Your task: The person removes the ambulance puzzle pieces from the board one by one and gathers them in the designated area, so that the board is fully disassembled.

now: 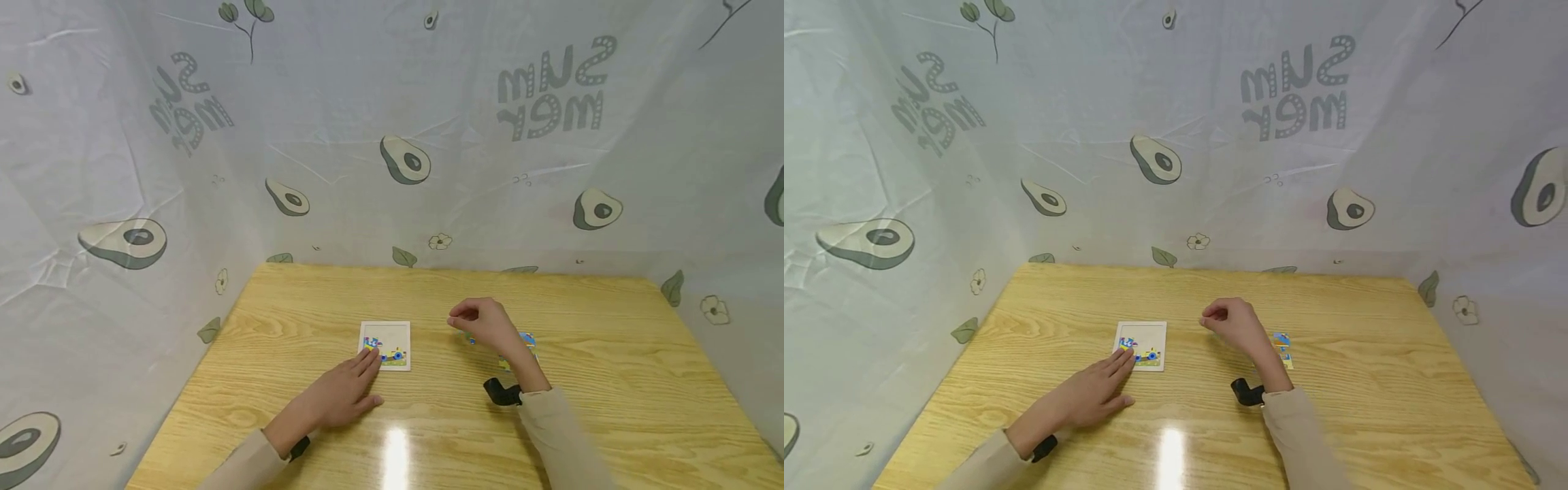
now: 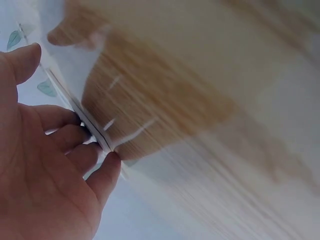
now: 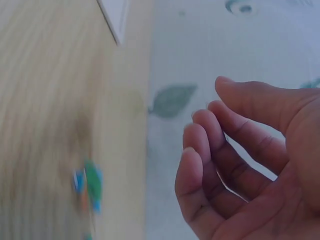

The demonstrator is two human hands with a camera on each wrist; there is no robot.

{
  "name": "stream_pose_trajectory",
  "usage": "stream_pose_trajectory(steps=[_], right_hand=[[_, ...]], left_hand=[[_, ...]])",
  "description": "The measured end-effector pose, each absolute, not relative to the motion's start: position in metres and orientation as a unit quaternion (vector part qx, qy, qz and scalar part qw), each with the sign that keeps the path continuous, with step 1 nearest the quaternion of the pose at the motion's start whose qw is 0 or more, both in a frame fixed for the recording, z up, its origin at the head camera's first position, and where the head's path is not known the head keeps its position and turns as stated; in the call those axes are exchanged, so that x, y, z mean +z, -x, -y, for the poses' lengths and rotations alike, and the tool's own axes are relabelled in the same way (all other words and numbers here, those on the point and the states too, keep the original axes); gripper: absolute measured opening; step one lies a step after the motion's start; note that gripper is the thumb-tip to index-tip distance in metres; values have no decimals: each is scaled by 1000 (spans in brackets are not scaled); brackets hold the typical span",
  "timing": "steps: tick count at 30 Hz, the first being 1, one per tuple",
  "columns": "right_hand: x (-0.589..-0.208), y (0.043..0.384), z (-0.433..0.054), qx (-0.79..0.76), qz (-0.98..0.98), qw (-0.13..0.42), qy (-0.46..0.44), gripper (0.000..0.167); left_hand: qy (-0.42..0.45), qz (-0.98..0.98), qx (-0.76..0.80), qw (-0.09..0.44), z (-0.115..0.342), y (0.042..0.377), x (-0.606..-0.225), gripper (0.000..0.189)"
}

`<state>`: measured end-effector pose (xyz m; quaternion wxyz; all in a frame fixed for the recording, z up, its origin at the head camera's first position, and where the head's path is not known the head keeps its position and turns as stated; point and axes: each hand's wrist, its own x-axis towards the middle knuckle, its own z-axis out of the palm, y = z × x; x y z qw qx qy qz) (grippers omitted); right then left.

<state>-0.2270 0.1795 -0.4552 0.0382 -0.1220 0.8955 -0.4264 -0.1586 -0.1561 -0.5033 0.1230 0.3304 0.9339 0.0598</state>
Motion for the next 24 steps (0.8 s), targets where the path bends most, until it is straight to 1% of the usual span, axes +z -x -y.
stream_pose_trajectory(steps=[6, 17, 24], right_hand=[[-466, 234, -135, -439, -884, 61, 148, 13], [-480, 243, -69, -430, -878, 88, 190, 6], [-493, 238, -49, -389, -894, 87, 205, 15]], left_hand=[[-330, -934, 64, 118, 158, 160, -504, 74], [-327, -939, 54, 95, 163, 154, -504, 73], [-320, -941, 61, 93, 166, 146, -502, 72]])
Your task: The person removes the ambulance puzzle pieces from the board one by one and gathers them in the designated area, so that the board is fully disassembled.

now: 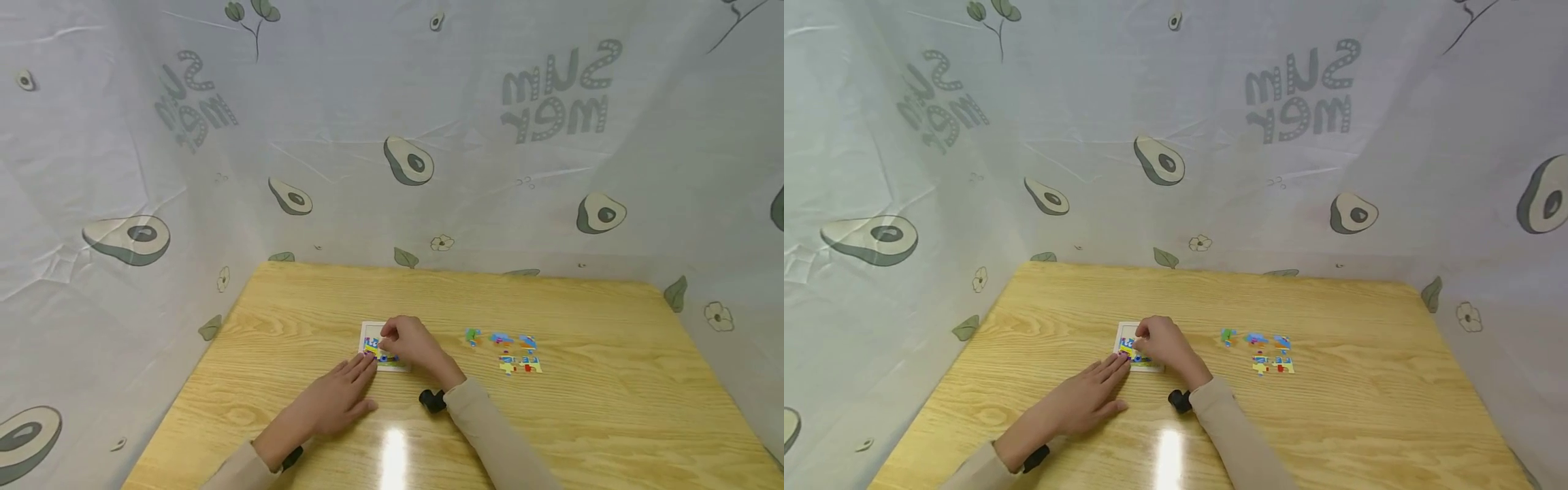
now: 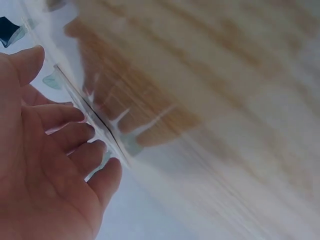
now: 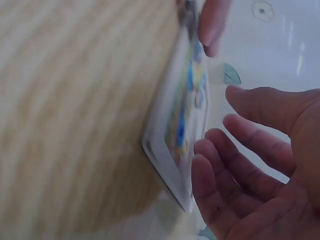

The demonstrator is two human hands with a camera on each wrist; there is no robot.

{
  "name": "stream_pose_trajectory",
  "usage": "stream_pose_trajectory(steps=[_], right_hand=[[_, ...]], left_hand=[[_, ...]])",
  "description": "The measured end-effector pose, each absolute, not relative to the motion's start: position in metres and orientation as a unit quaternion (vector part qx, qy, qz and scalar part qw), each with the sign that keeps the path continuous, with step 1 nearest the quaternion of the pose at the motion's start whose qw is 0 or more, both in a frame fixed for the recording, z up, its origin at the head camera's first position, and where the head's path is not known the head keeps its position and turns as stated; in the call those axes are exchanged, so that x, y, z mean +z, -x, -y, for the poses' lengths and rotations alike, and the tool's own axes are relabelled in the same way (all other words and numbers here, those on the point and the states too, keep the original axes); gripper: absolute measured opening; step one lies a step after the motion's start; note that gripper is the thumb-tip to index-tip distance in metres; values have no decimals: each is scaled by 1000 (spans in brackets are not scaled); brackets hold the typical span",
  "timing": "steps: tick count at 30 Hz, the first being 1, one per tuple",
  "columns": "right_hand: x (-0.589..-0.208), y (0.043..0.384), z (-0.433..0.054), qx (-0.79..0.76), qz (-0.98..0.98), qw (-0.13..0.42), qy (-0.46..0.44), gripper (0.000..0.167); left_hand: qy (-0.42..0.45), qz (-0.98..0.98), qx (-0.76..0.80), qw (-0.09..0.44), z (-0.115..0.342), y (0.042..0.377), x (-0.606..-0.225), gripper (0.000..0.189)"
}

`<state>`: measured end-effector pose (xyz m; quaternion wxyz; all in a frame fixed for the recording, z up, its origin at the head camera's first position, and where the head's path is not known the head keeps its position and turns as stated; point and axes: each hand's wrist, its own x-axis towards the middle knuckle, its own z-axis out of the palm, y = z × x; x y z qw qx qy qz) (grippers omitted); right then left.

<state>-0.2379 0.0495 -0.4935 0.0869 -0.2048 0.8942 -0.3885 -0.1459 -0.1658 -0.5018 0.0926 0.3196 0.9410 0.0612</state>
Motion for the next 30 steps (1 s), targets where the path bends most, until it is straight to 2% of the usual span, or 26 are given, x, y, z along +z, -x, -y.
stream_pose_trajectory(steps=[9, 18, 30], right_hand=[[-501, 235, -40, -323, -923, 70, 198, 29], [-508, 237, -38, -315, -926, 60, 199, 28], [-510, 234, -35, -369, -910, 61, 178, 20]], left_hand=[[-318, -940, 73, 103, 167, 143, -499, 72], [-321, -940, 59, 100, 165, 143, -500, 72], [-328, -940, 54, 83, 164, 141, -500, 73]])
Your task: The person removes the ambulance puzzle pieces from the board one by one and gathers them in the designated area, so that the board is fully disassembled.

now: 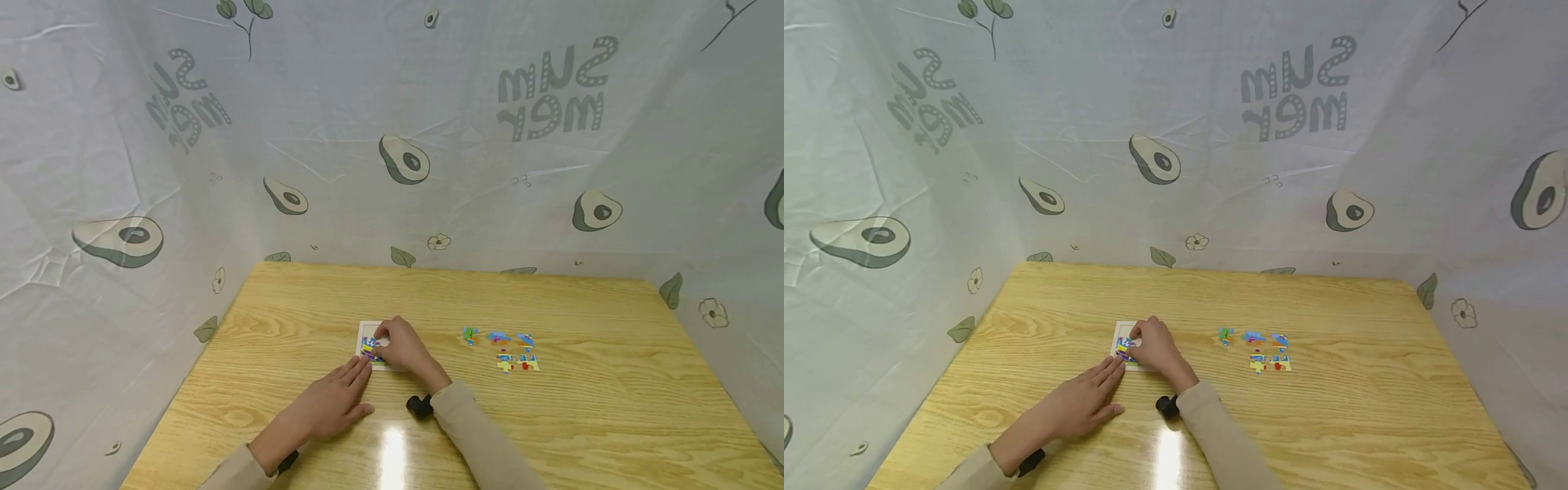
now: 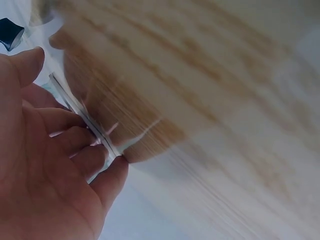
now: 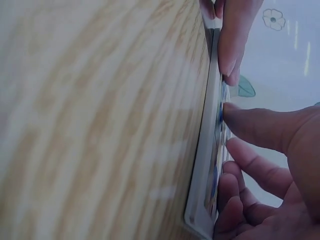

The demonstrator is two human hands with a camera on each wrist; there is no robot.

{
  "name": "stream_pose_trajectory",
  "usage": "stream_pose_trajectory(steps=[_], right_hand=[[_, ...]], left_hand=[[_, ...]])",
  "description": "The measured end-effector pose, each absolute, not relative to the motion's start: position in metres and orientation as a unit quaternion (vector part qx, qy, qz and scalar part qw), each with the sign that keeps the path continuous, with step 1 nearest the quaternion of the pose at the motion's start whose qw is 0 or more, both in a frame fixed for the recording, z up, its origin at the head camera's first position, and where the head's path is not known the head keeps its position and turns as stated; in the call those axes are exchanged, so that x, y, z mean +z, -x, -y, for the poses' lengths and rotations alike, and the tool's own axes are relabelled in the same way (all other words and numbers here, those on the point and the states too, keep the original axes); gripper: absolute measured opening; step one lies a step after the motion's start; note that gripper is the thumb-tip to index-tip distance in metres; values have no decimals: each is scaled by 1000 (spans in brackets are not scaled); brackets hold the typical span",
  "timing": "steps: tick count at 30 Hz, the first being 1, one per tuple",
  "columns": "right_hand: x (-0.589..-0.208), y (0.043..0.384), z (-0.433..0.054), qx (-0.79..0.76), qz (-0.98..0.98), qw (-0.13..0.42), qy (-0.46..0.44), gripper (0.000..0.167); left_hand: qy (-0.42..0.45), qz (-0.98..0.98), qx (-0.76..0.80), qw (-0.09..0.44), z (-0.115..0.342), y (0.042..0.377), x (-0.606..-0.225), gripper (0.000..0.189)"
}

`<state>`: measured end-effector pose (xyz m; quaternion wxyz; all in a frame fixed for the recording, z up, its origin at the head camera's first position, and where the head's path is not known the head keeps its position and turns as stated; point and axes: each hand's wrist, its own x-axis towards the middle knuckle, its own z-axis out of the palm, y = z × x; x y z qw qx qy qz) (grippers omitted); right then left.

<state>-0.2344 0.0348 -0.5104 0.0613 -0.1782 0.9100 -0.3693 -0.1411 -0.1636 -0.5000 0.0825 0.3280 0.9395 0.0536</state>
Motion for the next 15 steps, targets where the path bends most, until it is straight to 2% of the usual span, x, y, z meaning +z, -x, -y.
stream_pose_trajectory(steps=[9, 15], right_hand=[[-511, 233, -32, -386, -905, 66, 167, 22], [-512, 232, -33, -428, -885, 61, 172, 25]], left_hand=[[-331, -940, 54, 66, 162, 140, -499, 73], [-328, -940, 52, 77, 161, 141, -497, 73]])
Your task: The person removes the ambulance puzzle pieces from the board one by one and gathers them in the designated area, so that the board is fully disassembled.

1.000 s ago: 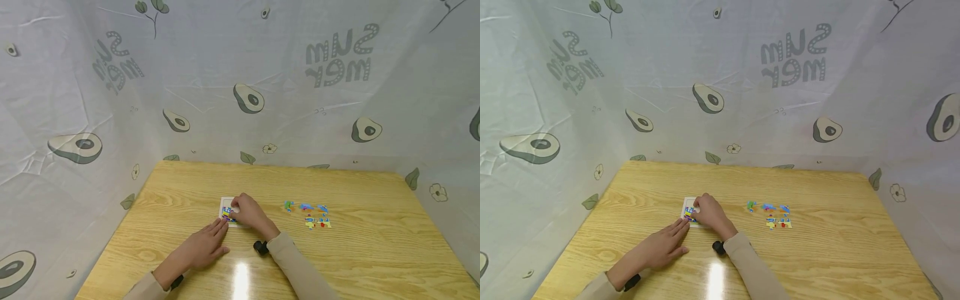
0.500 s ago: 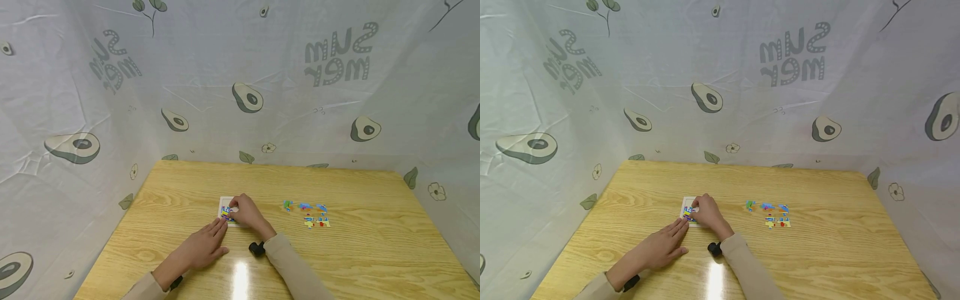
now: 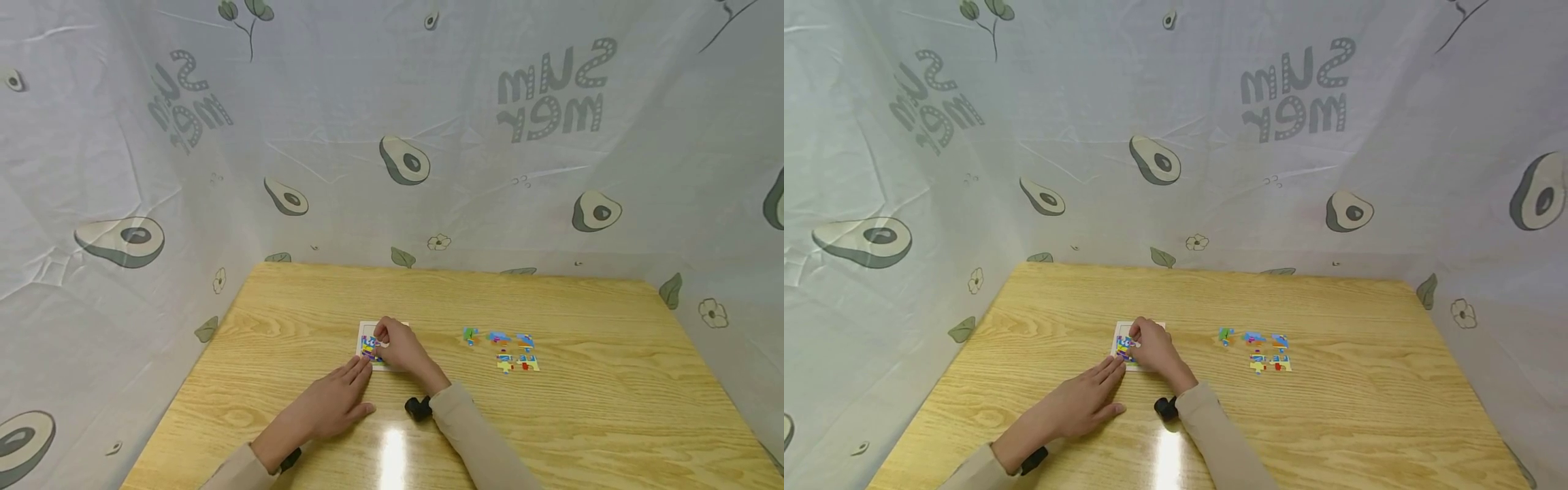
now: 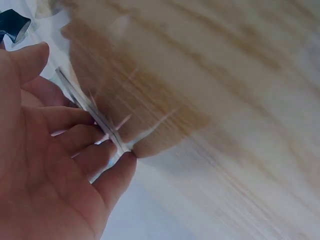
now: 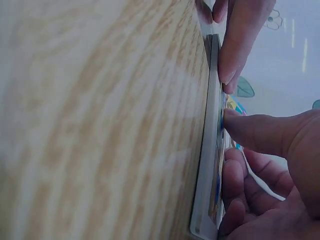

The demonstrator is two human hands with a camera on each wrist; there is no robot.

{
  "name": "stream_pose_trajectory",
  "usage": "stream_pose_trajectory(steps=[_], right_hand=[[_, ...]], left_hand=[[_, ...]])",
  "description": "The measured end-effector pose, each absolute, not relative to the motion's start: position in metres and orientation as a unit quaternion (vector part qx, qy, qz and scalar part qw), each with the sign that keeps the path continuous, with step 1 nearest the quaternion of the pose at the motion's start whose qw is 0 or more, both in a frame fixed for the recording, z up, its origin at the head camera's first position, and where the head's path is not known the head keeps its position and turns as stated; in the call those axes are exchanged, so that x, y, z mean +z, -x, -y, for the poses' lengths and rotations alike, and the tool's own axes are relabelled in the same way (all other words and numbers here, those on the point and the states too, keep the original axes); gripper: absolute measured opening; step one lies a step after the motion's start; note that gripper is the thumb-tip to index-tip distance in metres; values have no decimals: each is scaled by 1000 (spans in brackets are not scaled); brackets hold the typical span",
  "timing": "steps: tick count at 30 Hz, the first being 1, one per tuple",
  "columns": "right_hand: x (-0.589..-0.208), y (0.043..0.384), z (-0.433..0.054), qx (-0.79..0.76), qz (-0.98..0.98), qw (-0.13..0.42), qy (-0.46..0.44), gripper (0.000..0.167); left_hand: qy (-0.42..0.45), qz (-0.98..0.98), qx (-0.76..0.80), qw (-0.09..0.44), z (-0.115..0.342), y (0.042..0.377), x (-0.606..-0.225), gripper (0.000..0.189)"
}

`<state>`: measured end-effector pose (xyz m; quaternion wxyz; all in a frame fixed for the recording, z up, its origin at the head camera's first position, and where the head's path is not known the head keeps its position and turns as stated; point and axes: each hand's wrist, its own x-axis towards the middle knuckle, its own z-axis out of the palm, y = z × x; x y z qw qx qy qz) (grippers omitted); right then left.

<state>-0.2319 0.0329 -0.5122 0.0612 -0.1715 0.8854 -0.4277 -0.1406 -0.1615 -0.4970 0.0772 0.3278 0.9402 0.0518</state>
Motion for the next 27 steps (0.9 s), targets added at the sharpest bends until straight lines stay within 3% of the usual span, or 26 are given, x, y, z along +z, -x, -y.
stream_pose_trajectory(steps=[12, 27], right_hand=[[-517, 231, -33, -479, -863, 69, 145, 15], [-514, 234, -32, -503, -853, 65, 121, 14]], left_hand=[[-319, -942, 49, 93, 160, 143, -498, 73], [-327, -943, 20, 59, 153, 149, -492, 72]])
